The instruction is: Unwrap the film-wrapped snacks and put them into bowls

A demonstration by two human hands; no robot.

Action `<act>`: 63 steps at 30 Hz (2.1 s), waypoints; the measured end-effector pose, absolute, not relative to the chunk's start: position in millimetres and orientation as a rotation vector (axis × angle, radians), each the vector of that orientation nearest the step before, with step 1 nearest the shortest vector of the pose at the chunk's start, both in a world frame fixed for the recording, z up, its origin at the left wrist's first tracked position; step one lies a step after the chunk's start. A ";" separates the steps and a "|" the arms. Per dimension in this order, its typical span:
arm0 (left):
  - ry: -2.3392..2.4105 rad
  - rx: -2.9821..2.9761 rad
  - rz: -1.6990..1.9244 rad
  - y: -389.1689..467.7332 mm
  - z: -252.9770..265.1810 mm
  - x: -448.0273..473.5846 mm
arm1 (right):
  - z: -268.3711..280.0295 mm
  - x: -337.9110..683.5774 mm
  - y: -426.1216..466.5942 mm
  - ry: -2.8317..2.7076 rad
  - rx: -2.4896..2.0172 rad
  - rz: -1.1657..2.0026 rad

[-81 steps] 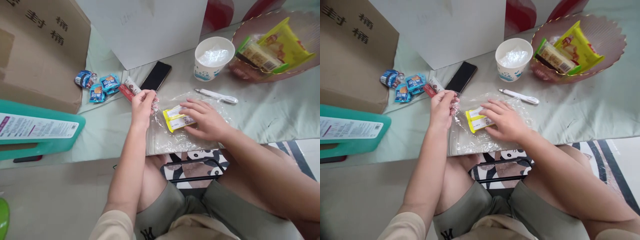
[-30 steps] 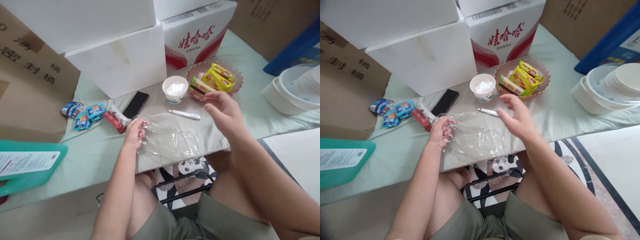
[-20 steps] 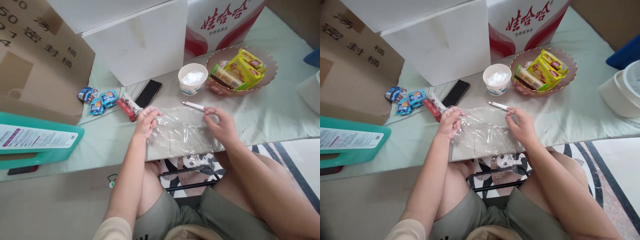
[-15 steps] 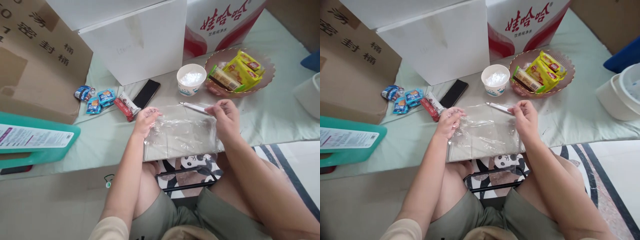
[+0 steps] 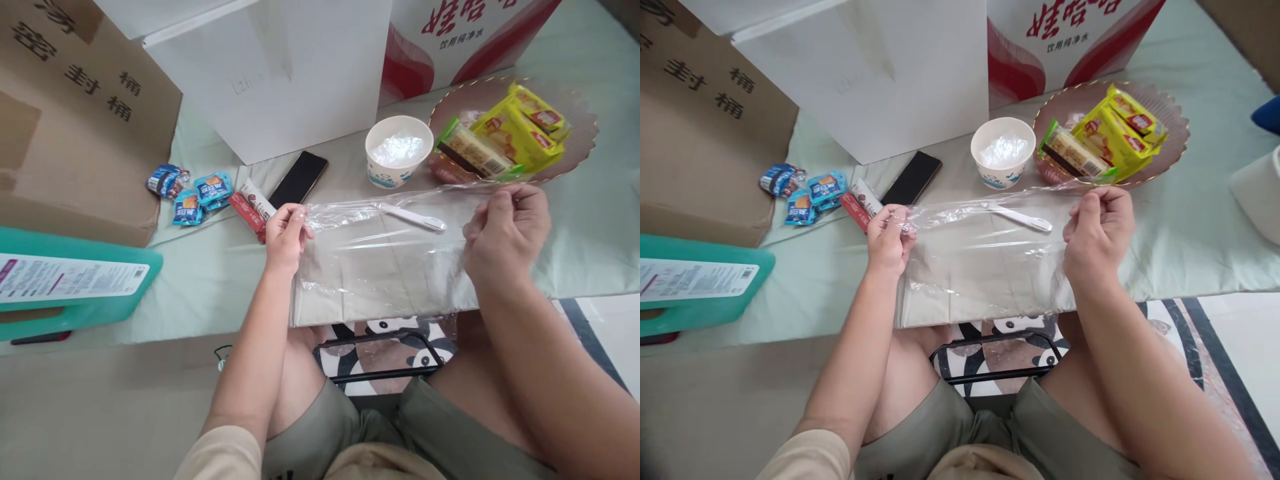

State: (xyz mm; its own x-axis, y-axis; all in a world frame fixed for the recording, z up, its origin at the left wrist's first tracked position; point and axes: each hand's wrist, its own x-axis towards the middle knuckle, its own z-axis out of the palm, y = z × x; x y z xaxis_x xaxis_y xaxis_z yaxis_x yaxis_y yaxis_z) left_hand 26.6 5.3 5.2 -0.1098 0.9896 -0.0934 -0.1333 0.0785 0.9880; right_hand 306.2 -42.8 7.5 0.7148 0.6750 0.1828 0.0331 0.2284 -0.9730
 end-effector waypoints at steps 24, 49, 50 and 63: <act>1.086 0.876 1.245 -5.0 24.1 0.5 | 11.3 294.2 -58.9 -0.784 -1.312 0.863; 1.112 0.920 1.138 1.3 8.3 12.7 | 0.1 304.3 -45.2 -0.679 -1.266 0.716; 1.103 0.902 1.143 1.2 10.3 11.5 | 0.7 303.9 -45.2 -0.691 -1.267 0.732; 1.139 0.924 0.968 7.4 18.5 -0.4 | 17.3 311.4 -43.8 -0.577 -1.299 0.926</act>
